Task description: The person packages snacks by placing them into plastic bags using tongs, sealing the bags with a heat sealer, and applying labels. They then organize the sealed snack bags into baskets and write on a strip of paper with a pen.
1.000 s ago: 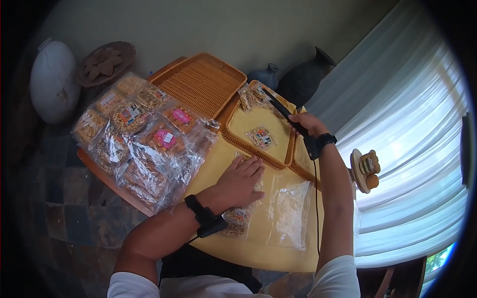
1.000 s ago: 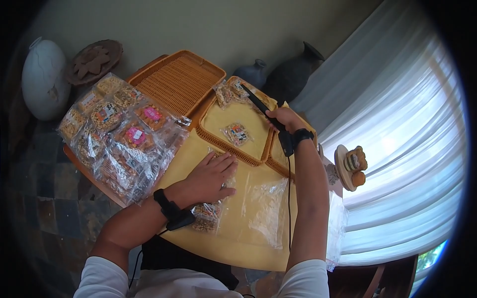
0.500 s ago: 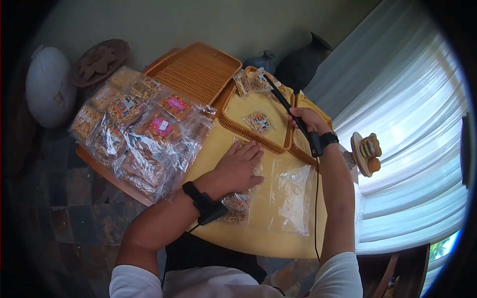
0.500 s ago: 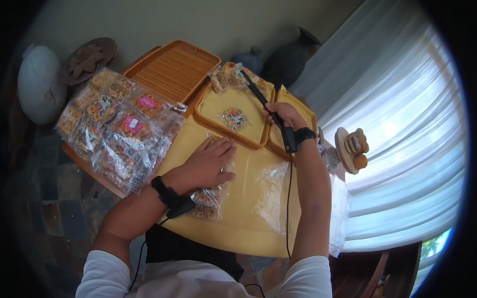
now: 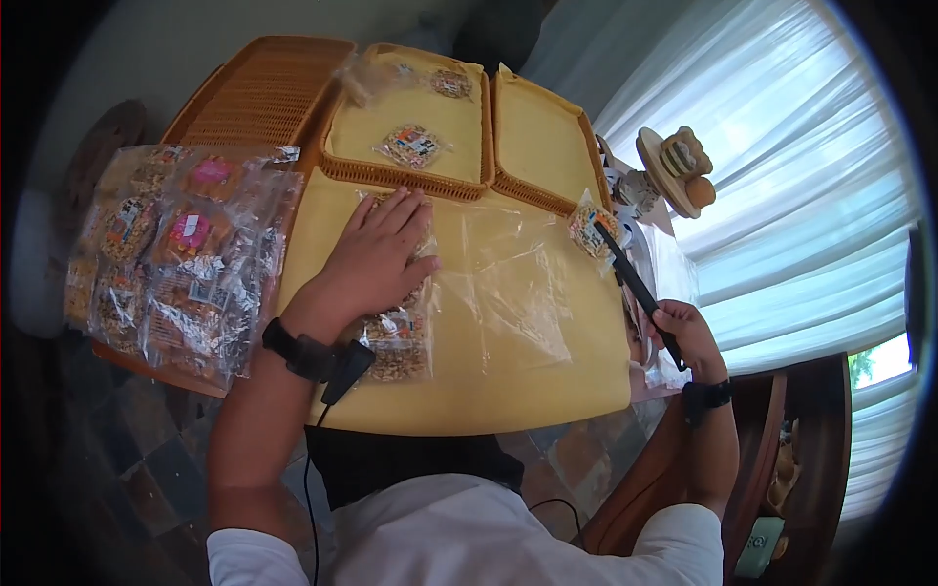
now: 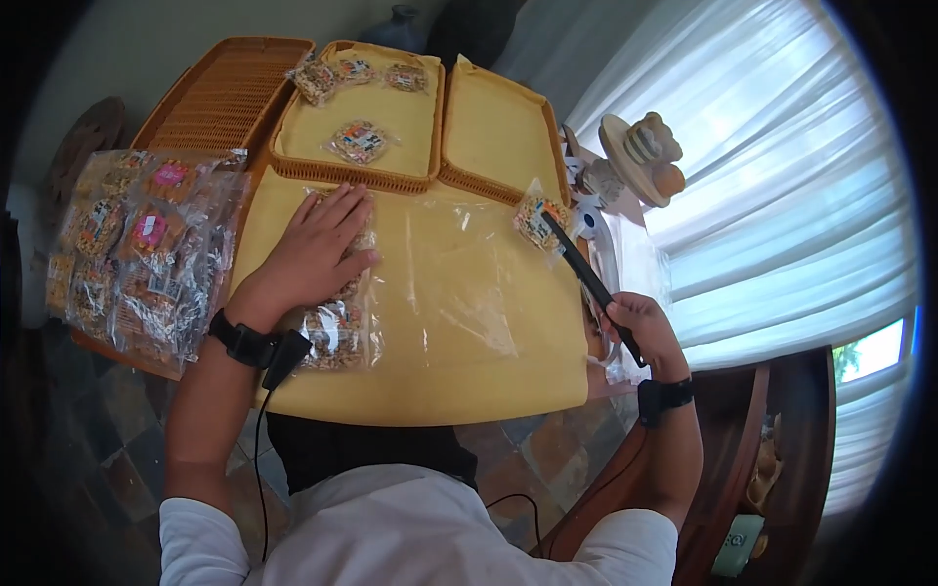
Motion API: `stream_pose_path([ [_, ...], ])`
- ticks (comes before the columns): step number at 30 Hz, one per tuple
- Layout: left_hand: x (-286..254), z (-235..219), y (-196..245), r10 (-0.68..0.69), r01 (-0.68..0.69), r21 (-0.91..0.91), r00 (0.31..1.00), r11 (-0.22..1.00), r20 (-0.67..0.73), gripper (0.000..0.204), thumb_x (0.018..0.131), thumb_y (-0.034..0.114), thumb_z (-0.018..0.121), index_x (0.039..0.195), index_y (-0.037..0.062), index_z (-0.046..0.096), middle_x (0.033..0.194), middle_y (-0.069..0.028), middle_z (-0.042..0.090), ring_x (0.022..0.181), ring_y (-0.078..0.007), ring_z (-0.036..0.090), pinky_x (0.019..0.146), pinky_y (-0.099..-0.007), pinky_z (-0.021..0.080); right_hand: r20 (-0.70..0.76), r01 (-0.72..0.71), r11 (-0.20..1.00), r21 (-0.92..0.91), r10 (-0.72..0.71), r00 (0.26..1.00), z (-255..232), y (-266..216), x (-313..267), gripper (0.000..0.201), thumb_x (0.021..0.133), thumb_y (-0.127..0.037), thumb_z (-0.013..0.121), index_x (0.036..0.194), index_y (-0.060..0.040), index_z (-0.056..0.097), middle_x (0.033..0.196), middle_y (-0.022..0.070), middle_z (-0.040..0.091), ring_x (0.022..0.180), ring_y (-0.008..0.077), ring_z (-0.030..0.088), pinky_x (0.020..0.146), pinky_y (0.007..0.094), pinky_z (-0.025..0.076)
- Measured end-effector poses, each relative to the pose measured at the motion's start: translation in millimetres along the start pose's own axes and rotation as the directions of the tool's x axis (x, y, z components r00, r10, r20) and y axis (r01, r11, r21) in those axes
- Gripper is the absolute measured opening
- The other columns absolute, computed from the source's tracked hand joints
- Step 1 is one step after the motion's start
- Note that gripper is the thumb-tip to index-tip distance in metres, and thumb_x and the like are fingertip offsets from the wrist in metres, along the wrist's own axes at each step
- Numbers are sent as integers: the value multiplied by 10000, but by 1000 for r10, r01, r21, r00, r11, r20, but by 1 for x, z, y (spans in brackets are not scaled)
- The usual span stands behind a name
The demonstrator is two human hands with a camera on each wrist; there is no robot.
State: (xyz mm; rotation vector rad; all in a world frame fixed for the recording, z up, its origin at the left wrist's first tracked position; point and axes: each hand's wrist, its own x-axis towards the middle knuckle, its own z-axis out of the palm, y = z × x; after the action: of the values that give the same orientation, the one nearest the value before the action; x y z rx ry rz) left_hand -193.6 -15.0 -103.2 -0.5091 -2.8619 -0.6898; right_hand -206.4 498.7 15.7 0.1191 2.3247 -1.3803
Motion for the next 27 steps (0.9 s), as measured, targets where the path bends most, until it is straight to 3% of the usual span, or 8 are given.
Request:
stream_pose_path([
  [7, 2, -7, 3, 6, -7, 17, 999, 1000, 42, 806, 1086, 536, 543, 1681, 30, 340, 1759, -188, 310, 1653, -337, 229, 1342, -504, 128, -41, -108, 991, -83, 105, 994, 1, 50, -69, 128, 1041, -110, 690, 970, -7, 716, 804, 23, 709, 638, 80, 609, 609, 250, 476],
  [11, 3, -8, 6, 8, -11, 51, 998, 999, 64, 796, 1089, 524, 549, 1682, 37, 340, 1761, -194, 305, 1652, -347, 230, 1340, -506, 129, -51, -156, 981, -117, 151, 987, 15, 38, -90, 141, 1042, -118, 702, 963, -2, 720, 778, 16, 701, 641, 72, 606, 609, 241, 472],
  [15, 4, -10, 10, 0, -2, 43, 998, 999, 58, 772, 1088, 493, 569, 1679, 45, 352, 1758, -196, 309, 1649, -355, 238, 1337, -521, 124, 137, -164, 985, -61, 171, 976, 20, 42, -96, 142, 1044, -125, 696, 953, -18, 721, 795, 22, 733, 644, 74, 629, 604, 237, 483],
  [19, 4, -14, 11, 1, -6, 71, 997, 997, 71, 748, 1090, 470, 576, 1676, 58, 361, 1757, -198, 309, 1653, -353, 230, 1337, -525, 112, 173, -165, 984, -60, 173, 970, 25, 49, -99, 174, 1048, -167, 707, 1027, 1, 750, 812, 20, 740, 670, 71, 644, 629, 243, 504],
  [23, 14, -42, 56, 186, -188, 70, 982, 980, 30, 562, 1080, 288, 614, 1567, 26, 517, 1580, -221, 540, 1478, -414, 485, 1269, -535, 305, 236, -122, 992, -14, 122, 964, 28, 62, -103, 191, 1045, -174, 711, 1056, 11, 761, 814, 20, 741, 675, 75, 654, 637, 250, 515],
  [24, 19, -42, 69, 282, -280, 47, 959, 959, -34, 460, 1037, 188, 648, 1466, 28, 613, 1466, -205, 627, 1329, -413, 596, 1146, -506, 455, 232, -117, 993, -4, 115, 966, 31, 64, -105, 191, 1045, -174, 711, 1056, 11, 761, 814, 20, 741, 675, 75, 654, 637, 250, 515],
  [25, 25, -43, 84, 287, -285, 54, 958, 957, -30, 460, 1037, 188, 648, 1466, 28, 613, 1466, -205, 627, 1329, -413, 596, 1146, -506, 455, 242, -112, 994, 2, 108, 964, 34, 66, -108, 194, 1044, -176, 712, 1063, 10, 763, 818, 16, 743, 673, 74, 653, 639, 250, 516],
  [27, 45, -46, 119, 307, -312, -12, 925, 950, 223, 422, 1003, 160, 673, 1412, 56, 651, 1370, -181, 667, 1247, -388, 638, 1052, -488, 516, 252, -97, 995, 13, 91, 963, 38, 71, -110, 197, 1043, -178, 714, 1070, 10, 765, 823, 13, 745, 671, 73, 652, 641, 250, 516],
])
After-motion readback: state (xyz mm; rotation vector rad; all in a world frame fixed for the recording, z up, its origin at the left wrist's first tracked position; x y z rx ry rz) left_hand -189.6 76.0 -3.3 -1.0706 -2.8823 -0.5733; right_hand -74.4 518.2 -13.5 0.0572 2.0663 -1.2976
